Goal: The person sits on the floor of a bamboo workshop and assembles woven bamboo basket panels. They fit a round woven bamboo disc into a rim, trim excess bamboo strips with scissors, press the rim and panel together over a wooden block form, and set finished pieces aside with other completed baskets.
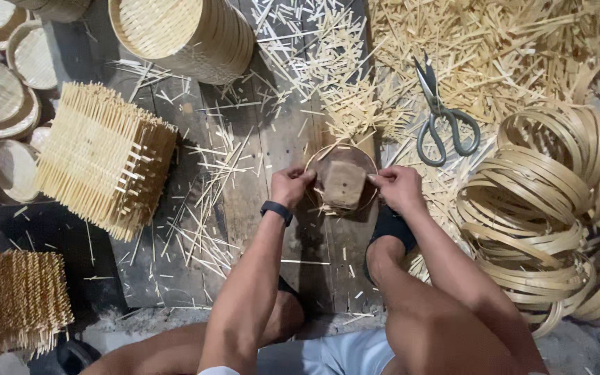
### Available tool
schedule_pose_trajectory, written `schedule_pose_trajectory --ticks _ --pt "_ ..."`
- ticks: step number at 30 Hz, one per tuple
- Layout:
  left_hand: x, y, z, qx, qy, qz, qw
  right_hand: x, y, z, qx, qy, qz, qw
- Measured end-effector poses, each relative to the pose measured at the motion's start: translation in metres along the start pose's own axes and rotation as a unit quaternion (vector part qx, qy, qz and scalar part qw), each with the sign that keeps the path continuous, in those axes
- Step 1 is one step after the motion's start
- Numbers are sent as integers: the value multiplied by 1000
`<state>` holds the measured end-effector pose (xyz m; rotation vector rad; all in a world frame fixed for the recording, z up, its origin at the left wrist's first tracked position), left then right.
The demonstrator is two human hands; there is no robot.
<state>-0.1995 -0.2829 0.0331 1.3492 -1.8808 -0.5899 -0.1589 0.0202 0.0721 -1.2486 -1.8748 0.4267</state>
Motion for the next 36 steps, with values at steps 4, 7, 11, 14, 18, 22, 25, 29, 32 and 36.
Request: schedule_pose_trajectory --ticks 4,7,11,14,18,22,25,29,32,36 --pt "2 -7 -5 49 2 78 996 -1 1 -5 60 46 18 997" --pt "8 -1 -11 99 56 75 991 1 -8 -13 56 102 -20 993" --pt "-3 -8 -24 132 -10 -147 980 -5 -14 -24 -18 13 179 984" --pt "-34 -34 -46 184 -87 -393 897 -25 -12 -31 -87 -101 363 922" --pt "-69 -68 -49 170 -70 -405 895 -51 9 -22 -112 -87 319 937" --pt "-78 -82 -50 169 27 -387 906 -70 34 -15 -114 -28 298 947" --pt "-65 -67 -57 142 57 -349 925 -67 28 -20 -87 -25 295 951" --pt "-12 -4 -73 -1 99 -198 975 -53 1 -34 -118 -127 384 907" --pt "16 61 -96 -184 45 -113 975 -35 -30 -44 -34 -142 435 889" --pt "8 115 -105 -205 -49 -31 977 -33 -56 -45 55 -46 239 968"
Point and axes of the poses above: each hand's wrist, its own z-axis towards the middle knuckle, its own x-axis out of the back of the hand, y = z × x, the point moved 7 cm from there along z, towards the middle knuckle, and after that the axes turned 4 degrees about -y, right-handed, at the moved point
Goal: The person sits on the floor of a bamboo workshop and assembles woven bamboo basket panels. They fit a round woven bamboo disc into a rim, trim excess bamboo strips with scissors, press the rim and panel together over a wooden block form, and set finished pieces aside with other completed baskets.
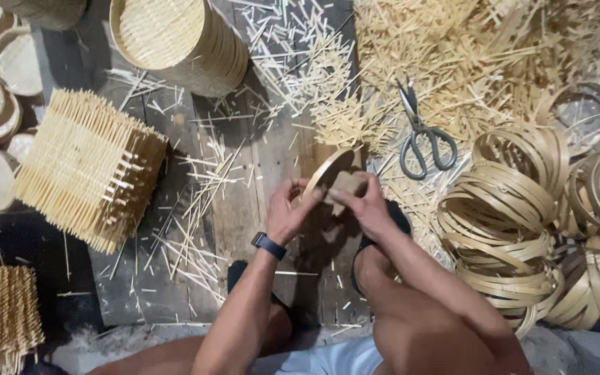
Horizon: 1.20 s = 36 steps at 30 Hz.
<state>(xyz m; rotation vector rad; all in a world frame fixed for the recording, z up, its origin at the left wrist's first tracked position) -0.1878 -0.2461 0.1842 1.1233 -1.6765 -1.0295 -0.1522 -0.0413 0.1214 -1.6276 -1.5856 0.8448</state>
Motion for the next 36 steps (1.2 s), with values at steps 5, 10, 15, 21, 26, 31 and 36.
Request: schedule_pose_trajectory --ticks 5,10,15,21,26,31,36 --pt "-18 20 32 13 82 59 995 -10 -7 6 19 74 -146 986" --pt "-13 4 50 29 142 111 983 -9 -16 16 54 87 -157 982" --pt "-14 2 59 -81 126 75 986 -1 -21 17 109 130 -165 972" --pt "-9 -18 52 -8 132 64 989 2 -20 20 108 96 -146 979" --pt "-3 -33 46 -90 114 36 989 -2 -22 14 68 61 -145 985" --pt "27 -96 64 101 167 198 961 12 -57 -19 230 78 -165 956" --pt "80 -147 47 186 244 86 948 35 -38 -22 103 -41 192 975"
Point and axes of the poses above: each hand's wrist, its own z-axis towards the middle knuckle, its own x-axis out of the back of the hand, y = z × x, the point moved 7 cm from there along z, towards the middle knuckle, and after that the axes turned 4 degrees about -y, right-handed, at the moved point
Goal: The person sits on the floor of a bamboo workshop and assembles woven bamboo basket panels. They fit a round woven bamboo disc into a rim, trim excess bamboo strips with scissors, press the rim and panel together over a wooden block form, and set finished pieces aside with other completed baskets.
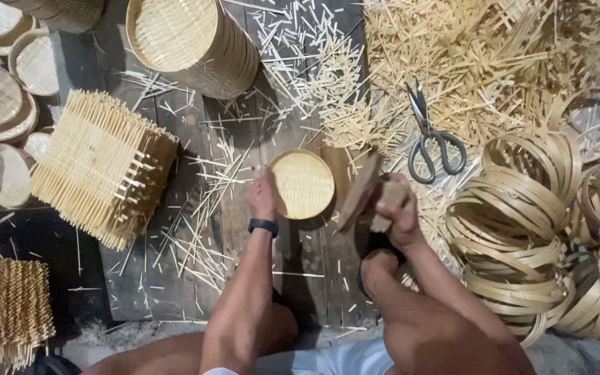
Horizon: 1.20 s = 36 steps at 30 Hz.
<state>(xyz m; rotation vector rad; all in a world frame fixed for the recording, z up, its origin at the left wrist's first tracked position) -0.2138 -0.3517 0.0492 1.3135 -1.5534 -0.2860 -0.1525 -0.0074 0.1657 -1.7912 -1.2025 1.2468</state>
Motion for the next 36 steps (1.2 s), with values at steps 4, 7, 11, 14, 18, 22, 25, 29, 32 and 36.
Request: schedule_pose_trajectory --ticks 4,7,11,14,18,22,25,29,32,36 --pt "-6 -44 -15 146 -6 -392 908 21 11 -12 19 67 -23 997" --pt "-10 -67 -27 177 -53 -356 916 25 31 -26 3 76 -99 992" --pt "32 -24 -52 -194 -55 -24 979 24 53 -38 3 55 -98 994" --pt "42 10 -82 -409 -28 279 868 29 65 -41 -7 55 -74 996" --pt "25 16 -86 -431 -172 335 820 35 73 -40 4 56 -30 998" --pt "7 16 -99 -533 -196 380 730 40 79 -36 -13 62 14 998" --pt "-5 16 -113 -583 -199 436 656 40 82 -35 -25 61 30 997" --pt "-16 36 -128 -546 -262 420 675 44 78 -31 -28 94 -12 995" --pt "-20 59 -139 -540 -267 459 653 57 52 -16 7 175 -197 965" --pt "-5 94 -149 -556 -229 470 646 78 -3 35 6 268 -417 869"
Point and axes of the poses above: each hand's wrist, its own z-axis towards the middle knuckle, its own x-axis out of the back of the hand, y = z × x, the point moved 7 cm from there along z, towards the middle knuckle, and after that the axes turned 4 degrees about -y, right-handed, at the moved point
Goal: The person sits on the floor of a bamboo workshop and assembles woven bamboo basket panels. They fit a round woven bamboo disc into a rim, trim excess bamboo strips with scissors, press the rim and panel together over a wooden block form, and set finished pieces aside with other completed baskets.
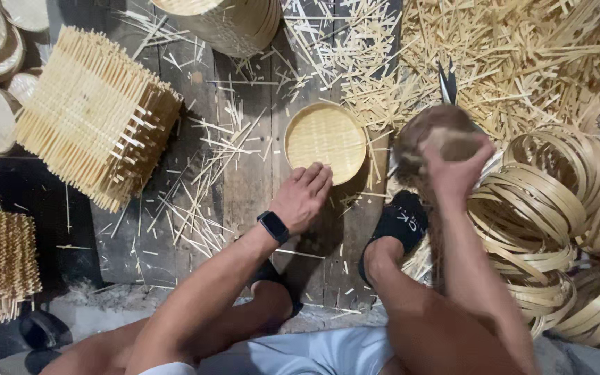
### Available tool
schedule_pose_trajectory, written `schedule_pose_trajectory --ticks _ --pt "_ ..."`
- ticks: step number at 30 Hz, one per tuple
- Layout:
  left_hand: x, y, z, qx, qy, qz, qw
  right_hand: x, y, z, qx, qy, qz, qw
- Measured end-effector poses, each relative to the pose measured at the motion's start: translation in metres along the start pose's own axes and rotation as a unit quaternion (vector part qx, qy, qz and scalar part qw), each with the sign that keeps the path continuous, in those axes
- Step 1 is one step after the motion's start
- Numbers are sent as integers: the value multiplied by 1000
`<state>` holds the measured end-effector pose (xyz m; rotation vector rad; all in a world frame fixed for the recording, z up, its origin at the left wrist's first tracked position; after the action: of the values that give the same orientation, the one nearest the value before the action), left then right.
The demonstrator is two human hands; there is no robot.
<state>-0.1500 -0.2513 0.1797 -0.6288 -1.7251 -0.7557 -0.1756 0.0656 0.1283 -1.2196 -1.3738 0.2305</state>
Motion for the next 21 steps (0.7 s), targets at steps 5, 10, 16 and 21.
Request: schedule_pose_trajectory --ticks 5,10,16,21 --pt "48 2 -3 -19 64 -15 998 10 -61 22 105 33 -261 959" --pt "73 16 1 -49 97 -37 993 -51 -61 -18 -131 -323 220 911" --pt "83 29 -5 -72 90 -13 993 -59 -57 -31 -136 -323 330 876" --pt "83 33 -9 -68 63 -4 996 -56 -58 -36 -106 -314 320 887"
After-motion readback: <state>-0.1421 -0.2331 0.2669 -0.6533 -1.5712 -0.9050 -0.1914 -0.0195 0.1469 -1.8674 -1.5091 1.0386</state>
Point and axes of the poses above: each hand's wrist, its own z-axis towards the middle knuckle, its own x-axis out of the back of the hand, y = z × x, the point moved 7 cm from there along z, towards the middle knuckle, and after that the axes turned 4 degrees about -y, right-handed, at the moved point
